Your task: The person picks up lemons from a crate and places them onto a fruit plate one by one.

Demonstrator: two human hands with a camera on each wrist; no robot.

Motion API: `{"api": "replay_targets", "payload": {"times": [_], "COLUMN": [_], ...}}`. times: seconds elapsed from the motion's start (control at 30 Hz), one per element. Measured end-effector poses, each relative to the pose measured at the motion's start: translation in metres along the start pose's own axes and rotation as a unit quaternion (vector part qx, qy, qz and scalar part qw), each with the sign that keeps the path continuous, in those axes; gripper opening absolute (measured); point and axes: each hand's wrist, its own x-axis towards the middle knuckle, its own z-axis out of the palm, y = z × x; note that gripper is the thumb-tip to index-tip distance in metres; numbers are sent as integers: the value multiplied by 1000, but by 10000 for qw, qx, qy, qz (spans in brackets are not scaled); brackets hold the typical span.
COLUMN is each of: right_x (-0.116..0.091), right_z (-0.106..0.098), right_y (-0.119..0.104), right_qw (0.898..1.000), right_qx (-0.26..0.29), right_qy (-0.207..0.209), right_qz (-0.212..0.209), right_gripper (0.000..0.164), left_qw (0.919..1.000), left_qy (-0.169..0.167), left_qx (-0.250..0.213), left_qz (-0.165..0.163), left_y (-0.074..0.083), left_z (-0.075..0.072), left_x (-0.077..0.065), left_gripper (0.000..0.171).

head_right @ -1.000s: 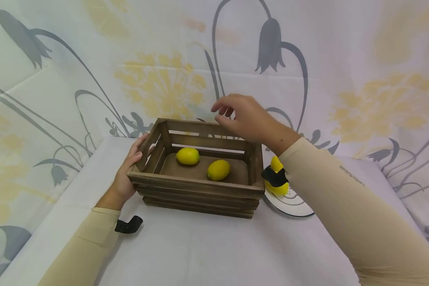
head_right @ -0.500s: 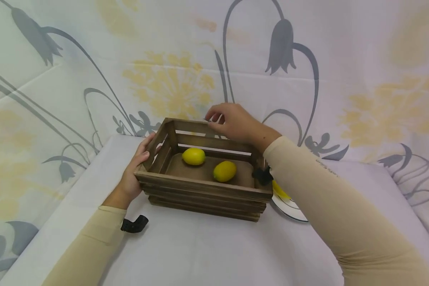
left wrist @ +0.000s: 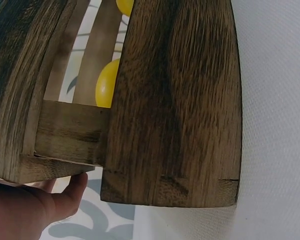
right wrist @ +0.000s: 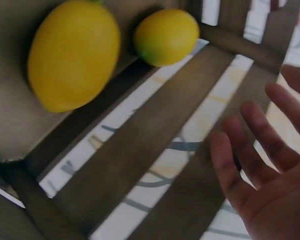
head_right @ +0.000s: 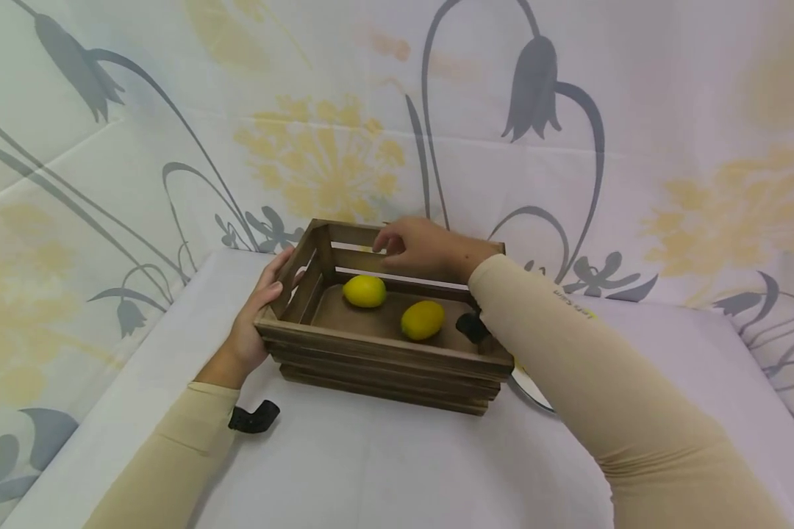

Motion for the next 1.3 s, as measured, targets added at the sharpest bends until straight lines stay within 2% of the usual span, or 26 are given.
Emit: {"api": "replay_targets", "payload": {"times": [0.23,0.43,0.53,0.67,0.8,1.1,1.3], "right_x": [1,2,1,0,1,-1,-3], "right_z": [6,10,9,11,16,20,23], "right_y": [12,24,28,29,28,28,29], "right_qw": [9948,9834,9780,9716,9628,9523,9478], "right_qx": [-188,-424,-443,-268,-310,-154,-422], "right_qy": [-868,-1607,-1821,-1998,-2192,-2377,-2421], "right_qz": [503,728,915,1243,1550,1910,2030], "right_gripper": [37,44,48,53,54,53,55], "left_qw": [9999,10000,10000,10000,9999,9999,9999], "left_qy": [56,16,-9,-16,-2,-21,-46], "left_qx": [103,69,58,37,126,78,-35], "left_qz": [11,31,68,58,39,117,153], "left_y": [0,0,0,-1,-1,-3,-5], "left_z": [-1,1,2,1,0,0,-1], "left_x": [-1,0,1,1,0,2,0], "left_gripper": [61,61,60,60,60,60,60]}}
